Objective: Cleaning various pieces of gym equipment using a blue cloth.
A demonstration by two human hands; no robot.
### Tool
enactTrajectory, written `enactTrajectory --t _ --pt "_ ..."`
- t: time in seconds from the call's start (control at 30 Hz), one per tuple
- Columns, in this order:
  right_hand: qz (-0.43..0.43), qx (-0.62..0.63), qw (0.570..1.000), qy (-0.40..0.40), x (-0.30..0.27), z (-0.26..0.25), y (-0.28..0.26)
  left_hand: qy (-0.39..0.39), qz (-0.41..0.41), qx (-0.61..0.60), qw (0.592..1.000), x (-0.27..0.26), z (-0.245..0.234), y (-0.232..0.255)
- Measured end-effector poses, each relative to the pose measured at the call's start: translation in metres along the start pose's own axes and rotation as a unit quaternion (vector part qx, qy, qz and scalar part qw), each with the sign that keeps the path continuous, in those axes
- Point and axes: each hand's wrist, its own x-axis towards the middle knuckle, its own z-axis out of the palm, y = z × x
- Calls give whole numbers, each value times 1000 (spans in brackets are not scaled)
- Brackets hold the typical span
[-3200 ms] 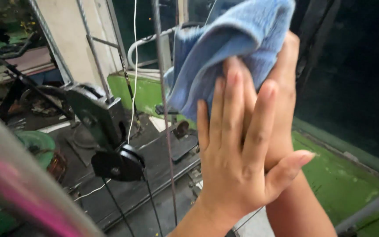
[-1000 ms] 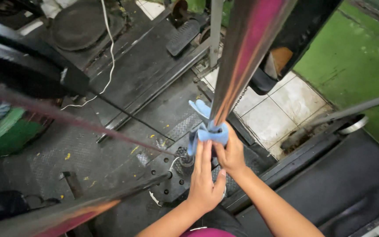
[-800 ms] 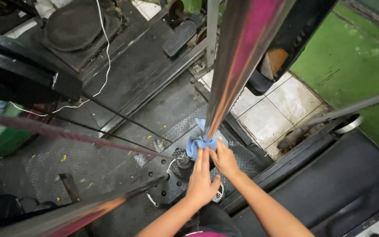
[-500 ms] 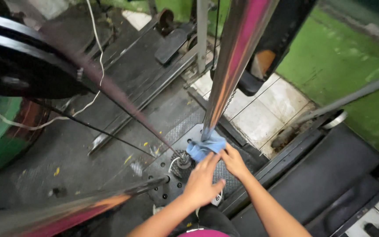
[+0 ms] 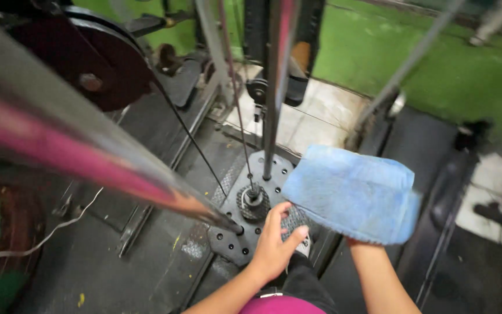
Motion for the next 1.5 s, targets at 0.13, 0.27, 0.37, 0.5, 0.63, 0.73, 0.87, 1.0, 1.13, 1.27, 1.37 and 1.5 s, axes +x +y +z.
enactTrajectory --t 0.13,0.27,0.37,0.5,0.63,0.73,0.87,1.0,1.13,1.27,1.37,1.5 --pt "-22 20 997 72 -55 4 12 -71 -121 -175 974 1 6 3" --pt "-35 39 988 146 -105 8 14 -122 -291 -390 865 2 14 -14" --pt "-35 51 979 193 -125 8 13 -171 -301 -386 855 7 21 -43" --pt "-14 67 967 244 -134 -10 18 -238 -343 -247 874 8 26 -78" --pt "63 90 945 309 -112 -77 53 -224 -420 -154 866 15 32 -116" --pt "142 106 929 325 -65 -88 52 -163 -339 -23 926 43 38 -132" --pt "94 110 958 247 30 -64 -10 -15 -5 230 973 126 58 -66" --pt "-4 23 993 120 101 -2 -104 75 101 219 968 209 79 39" --pt "-35 -5 995 93 112 52 -169 96 149 183 967 247 104 101" --pt "-44 -9 996 81 111 32 -191 38 179 170 968 252 120 108" --pt "-53 0 994 91 107 26 -218 -50 219 186 956 269 128 120" --pt "-110 4 991 74 91 16 -244 -164 190 239 938 291 144 156"
